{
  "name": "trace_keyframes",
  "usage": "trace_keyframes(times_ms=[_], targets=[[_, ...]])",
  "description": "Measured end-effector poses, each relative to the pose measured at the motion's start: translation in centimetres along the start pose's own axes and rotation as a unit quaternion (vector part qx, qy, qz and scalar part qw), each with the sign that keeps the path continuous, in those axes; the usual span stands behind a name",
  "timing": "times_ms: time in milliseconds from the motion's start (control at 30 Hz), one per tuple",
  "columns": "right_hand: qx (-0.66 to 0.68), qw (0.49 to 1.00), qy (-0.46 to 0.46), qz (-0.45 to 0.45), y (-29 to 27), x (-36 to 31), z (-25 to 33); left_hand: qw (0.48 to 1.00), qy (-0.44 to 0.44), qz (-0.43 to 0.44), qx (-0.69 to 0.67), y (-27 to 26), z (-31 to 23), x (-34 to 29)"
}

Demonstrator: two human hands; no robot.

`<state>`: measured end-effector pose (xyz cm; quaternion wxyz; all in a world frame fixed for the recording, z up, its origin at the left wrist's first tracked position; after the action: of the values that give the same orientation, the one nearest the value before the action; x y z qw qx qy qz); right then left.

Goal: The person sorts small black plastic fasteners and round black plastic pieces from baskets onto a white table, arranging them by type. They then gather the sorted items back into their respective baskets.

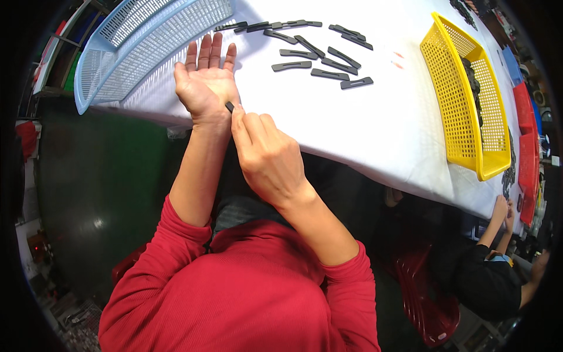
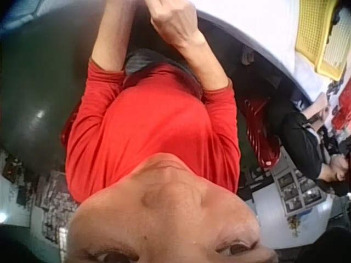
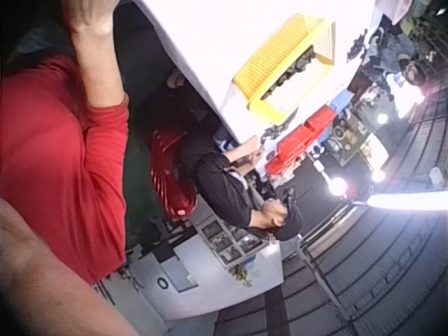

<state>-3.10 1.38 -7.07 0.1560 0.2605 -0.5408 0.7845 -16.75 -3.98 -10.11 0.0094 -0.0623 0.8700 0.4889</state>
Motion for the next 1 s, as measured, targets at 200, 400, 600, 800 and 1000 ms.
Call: trace_keyframes(times_ms=[200,400,600,800,1000], targets=[[-0.001,1.0,0.009,-0.003,0.3,1.1,0.1,1.0,0.0,0.0,0.003,-0.1,0.2,0.1],[0.032,0.999,0.04,0.01,-1.3,-0.1,-0.5,1.0,-0.006,-0.014,-0.003,0.3,0.2,0.2],[0.107,0.981,0.163,0.019,-4.8,-0.3,-6.0,0.914,0.08,0.201,0.342,4.0,-0.4,-0.1],[0.062,0.973,0.21,0.068,-5.9,-0.2,-9.7,0.548,0.281,0.465,0.636,7.2,4.9,-2.2],[0.052,0.968,0.243,0.037,-6.4,-0.6,-10.8,0.462,0.297,0.499,0.671,7.9,6.5,-3.0]])
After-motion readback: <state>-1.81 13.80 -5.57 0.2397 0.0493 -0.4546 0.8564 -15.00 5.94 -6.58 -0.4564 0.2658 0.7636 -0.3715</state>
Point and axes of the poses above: each hand's wrist, its own x-axis towards the middle knuckle, its own y-axis out of the palm, z = x × y, the point moved 3 cm from there along x, towards the middle knuckle, and after that the axes turned 2 degrees about y, right-handed, at the moved point
